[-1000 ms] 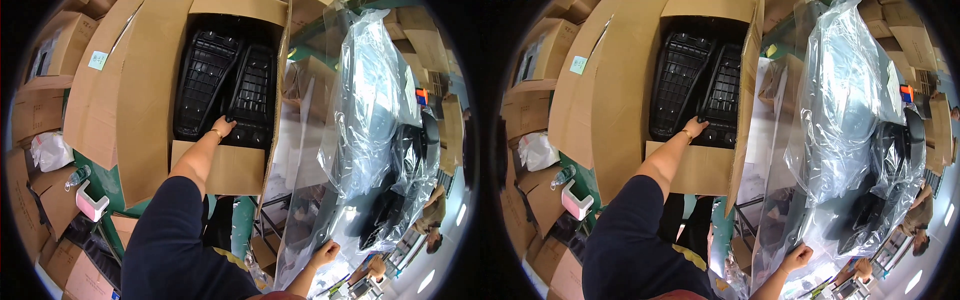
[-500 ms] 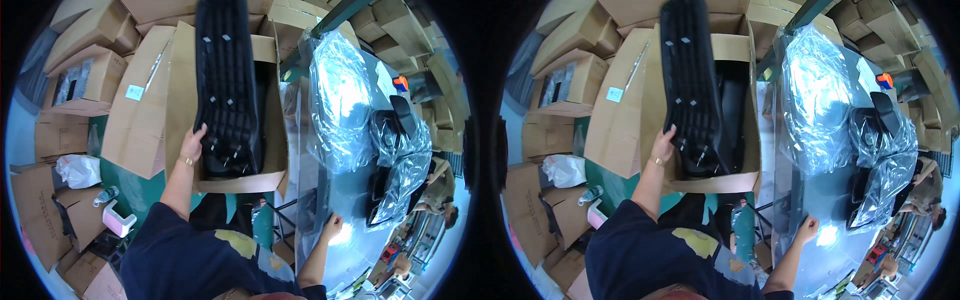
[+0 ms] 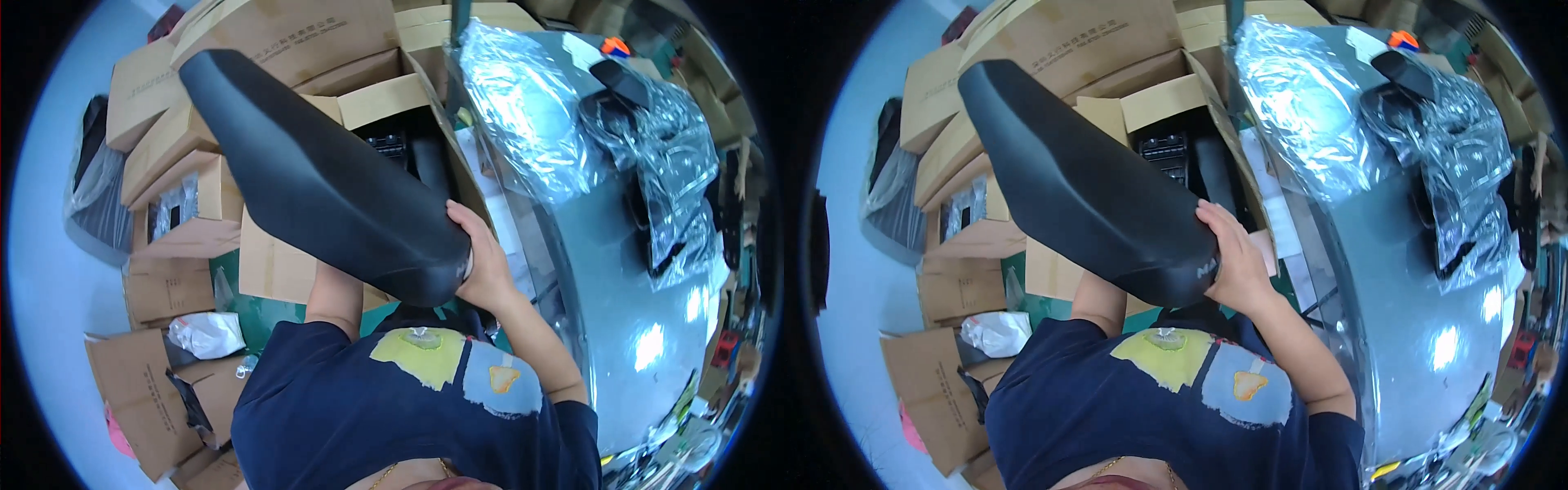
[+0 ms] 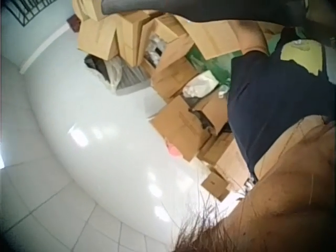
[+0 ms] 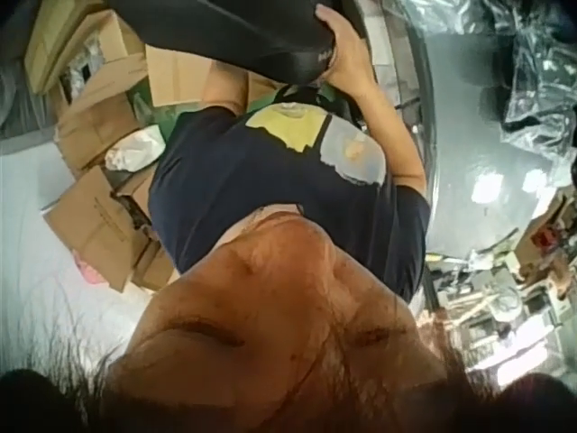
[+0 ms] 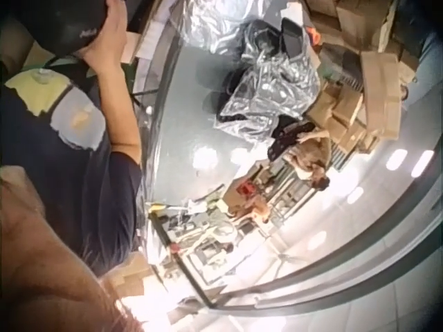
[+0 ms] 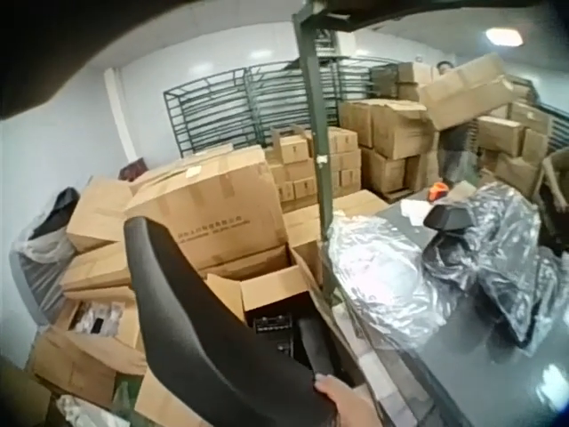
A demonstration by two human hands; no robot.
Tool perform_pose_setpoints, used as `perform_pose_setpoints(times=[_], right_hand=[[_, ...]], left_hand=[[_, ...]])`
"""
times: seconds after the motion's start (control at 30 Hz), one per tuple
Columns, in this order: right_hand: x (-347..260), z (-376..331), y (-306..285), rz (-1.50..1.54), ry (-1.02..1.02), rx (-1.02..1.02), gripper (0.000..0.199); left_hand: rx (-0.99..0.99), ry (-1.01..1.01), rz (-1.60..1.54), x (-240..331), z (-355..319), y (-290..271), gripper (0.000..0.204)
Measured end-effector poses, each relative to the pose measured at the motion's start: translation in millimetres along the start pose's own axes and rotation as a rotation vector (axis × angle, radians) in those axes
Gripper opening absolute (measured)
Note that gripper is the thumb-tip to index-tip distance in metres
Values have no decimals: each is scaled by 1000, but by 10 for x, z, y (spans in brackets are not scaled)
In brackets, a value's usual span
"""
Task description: Opening cardboard boxes and placing bicycle seats into individual plastic bags before organizing them on a table.
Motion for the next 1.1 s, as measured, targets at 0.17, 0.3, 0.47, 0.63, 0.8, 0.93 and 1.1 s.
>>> perform_pose_setpoints(times=[0.17, 0.3, 0.47, 0.63, 0.8, 0.93, 1.1], right_hand=[[-235, 66, -356, -45, -138, 124, 76], [-175, -22, -617, -108, -160, 160, 72], [338, -480, -955, -173, 100, 117, 63], [536, -1146, -2470, -392, 481, 548, 35], [-641, -1675, -4314, 70, 149, 1300, 42], [-772, -1318, -3984, -521, 367, 461, 59], [625, -2096, -3159, -416, 909, -164, 64]], left_hand=[[-116, -20, 10, -80, 128, 366, 47], [-242, -69, -5, -159, 165, 595, 50], [-485, -171, -62, -84, 412, 1029, 53], [-484, 13, 233, 513, 617, 1398, 53], [-764, 388, 1261, -207, -663, 3331, 30], [-1232, 440, 1554, -1676, -1341, 3879, 27], [-1679, 635, 1454, -3223, -2284, 4075, 30]])
Point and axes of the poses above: each hand's wrist, its own z-axis towards the middle knuckle, its own y-axis out of the palm, x = y × z, the point moved 7 cm from there along z, towards the middle knuckle, and after that the axes turned 14 degrees about x, right-handed, at the moved point
